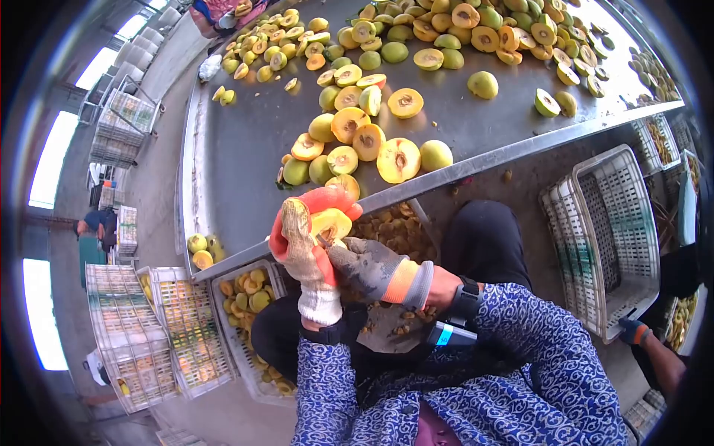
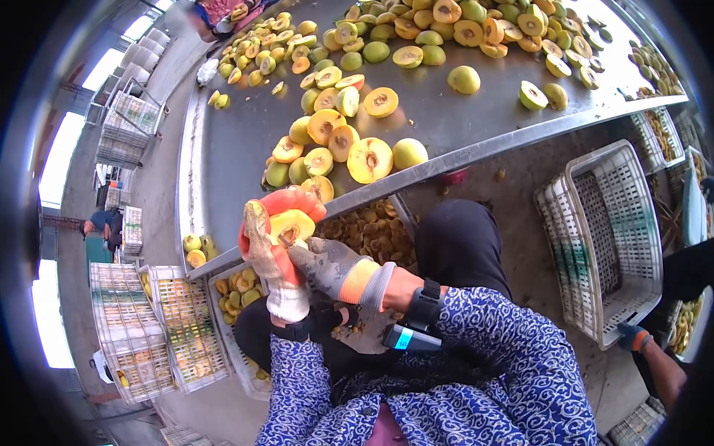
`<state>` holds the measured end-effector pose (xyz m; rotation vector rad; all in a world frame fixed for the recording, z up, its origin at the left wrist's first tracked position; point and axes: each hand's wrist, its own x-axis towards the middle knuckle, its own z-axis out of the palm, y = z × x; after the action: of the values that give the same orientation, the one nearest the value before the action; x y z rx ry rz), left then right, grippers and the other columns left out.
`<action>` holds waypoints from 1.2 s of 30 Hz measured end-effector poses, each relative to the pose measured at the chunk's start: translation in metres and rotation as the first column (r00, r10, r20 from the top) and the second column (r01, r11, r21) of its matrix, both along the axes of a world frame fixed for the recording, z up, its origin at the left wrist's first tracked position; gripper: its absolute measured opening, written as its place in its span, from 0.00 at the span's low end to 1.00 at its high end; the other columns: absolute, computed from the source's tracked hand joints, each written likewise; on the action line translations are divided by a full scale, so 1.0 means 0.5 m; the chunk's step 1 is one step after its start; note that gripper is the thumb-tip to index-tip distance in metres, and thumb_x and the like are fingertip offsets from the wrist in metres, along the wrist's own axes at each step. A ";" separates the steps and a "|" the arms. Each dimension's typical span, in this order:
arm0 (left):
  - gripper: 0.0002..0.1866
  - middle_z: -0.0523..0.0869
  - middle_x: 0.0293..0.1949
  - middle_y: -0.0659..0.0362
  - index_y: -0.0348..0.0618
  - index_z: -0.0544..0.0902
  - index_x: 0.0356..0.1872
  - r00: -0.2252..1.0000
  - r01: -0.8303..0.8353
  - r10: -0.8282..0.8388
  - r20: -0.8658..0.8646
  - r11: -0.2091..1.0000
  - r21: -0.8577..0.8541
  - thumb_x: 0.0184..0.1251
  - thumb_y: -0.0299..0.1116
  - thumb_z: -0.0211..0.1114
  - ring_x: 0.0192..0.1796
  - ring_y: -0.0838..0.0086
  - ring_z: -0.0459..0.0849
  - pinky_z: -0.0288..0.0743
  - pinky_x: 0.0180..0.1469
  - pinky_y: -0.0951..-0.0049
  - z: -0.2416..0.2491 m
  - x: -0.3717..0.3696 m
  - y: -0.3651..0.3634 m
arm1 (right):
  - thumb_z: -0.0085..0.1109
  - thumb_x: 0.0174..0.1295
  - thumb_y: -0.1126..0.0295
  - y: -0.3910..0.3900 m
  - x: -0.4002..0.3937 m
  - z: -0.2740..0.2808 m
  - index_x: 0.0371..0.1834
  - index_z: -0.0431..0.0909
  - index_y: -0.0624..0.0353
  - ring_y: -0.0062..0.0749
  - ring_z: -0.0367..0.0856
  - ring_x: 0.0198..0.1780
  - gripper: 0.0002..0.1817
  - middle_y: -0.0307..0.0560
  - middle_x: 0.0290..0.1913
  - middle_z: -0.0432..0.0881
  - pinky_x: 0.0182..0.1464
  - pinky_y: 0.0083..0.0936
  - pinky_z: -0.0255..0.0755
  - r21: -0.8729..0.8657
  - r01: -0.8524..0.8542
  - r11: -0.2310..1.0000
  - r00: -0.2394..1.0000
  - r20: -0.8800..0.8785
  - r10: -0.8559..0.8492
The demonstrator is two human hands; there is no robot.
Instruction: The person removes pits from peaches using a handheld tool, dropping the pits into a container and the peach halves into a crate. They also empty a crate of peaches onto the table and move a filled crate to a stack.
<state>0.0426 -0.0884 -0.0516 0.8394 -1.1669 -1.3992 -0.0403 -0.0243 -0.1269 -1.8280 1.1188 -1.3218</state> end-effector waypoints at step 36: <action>0.17 0.91 0.51 0.52 0.54 0.87 0.58 0.491 0.173 0.314 0.813 0.879 -0.444 0.70 0.37 0.64 0.55 0.54 0.89 0.82 0.59 0.58 -0.008 0.024 -0.290 | 0.55 0.73 0.38 0.026 0.036 0.019 0.38 0.78 0.46 0.23 0.66 0.17 0.23 0.33 0.24 0.73 0.19 0.24 0.58 0.756 -0.525 0.390 0.499 0.645 -0.579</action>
<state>0.0546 -0.2333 -0.0555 1.2652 -2.1243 -0.4453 -0.0225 -0.0111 -0.1175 -0.0710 0.9015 -0.9733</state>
